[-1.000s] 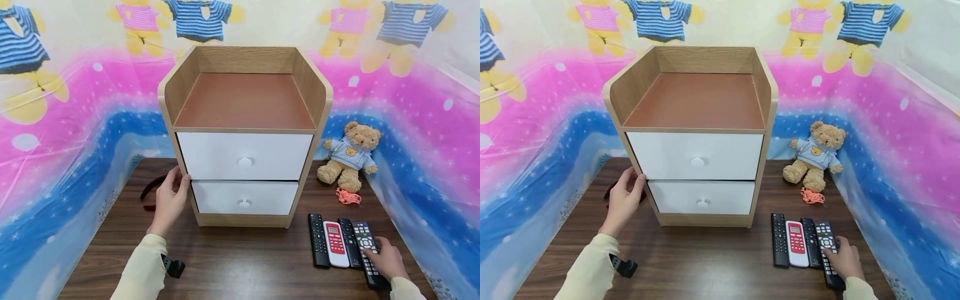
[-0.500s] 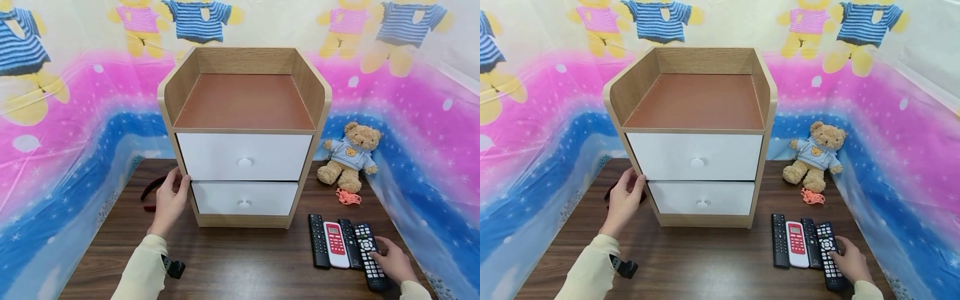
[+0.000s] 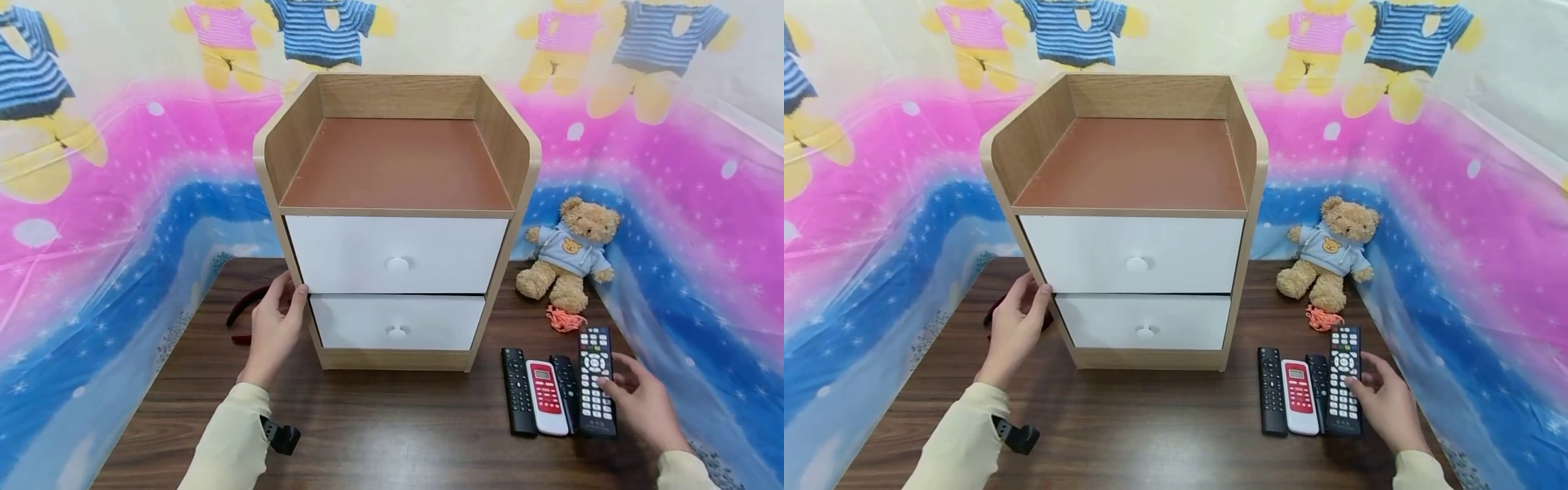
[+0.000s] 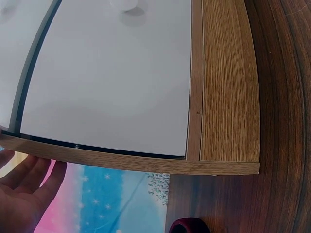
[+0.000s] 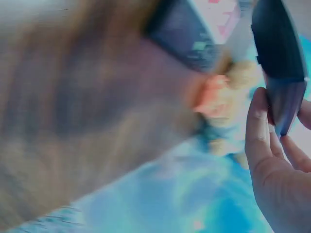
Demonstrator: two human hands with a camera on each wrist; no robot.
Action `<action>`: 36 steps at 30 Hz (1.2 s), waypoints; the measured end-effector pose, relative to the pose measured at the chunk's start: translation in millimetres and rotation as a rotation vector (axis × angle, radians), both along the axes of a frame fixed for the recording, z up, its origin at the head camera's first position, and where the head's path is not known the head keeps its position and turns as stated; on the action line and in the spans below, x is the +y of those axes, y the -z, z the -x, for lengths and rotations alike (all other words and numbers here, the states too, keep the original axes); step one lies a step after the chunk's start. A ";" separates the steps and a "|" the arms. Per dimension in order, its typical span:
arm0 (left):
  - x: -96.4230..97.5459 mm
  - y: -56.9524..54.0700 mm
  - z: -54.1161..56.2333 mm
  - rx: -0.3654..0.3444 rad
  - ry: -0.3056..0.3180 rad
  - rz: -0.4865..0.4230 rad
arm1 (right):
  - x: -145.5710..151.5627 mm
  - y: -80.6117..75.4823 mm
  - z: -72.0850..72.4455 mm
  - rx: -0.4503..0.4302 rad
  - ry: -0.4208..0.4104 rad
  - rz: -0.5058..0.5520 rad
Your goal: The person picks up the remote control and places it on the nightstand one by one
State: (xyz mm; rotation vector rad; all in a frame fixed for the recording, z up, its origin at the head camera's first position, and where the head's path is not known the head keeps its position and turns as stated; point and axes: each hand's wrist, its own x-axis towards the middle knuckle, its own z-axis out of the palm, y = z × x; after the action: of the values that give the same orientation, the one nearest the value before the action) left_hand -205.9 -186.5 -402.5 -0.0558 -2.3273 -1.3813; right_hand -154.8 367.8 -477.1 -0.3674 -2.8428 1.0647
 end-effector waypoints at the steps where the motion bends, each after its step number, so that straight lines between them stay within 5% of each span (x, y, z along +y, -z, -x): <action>1: 0.0 0.0 -0.1 0.000 -0.001 -0.001 | -4.4 -7.4 -0.2 0.033 -0.009 -0.008; 8: -0.8 0.5 0.4 0.004 0.004 -0.003 | -34.0 -57.3 -2.4 0.269 -0.059 0.020; 17: -0.6 0.5 2.4 0.025 0.007 0.003 | -75.5 -125.8 -15.3 0.417 -0.093 0.092; 26: 1.1 -0.9 1.9 0.033 0.013 0.008 | -118.9 -196.3 -32.1 0.659 -0.132 0.168; 31: 0.9 0.4 1.5 0.023 0.004 0.009 | -145.6 -231.8 -29.4 0.711 -0.188 0.228; 36: 0.3 1.3 0.8 0.023 0.003 0.001 | -175.3 -257.5 -13.4 0.664 -0.275 0.328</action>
State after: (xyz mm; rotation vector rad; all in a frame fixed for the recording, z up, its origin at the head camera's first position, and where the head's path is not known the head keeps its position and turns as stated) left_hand -206.8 -186.2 -403.8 -0.0752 -2.3099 -1.3735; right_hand -141.4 192.5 -219.6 0.3215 -2.1638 1.3823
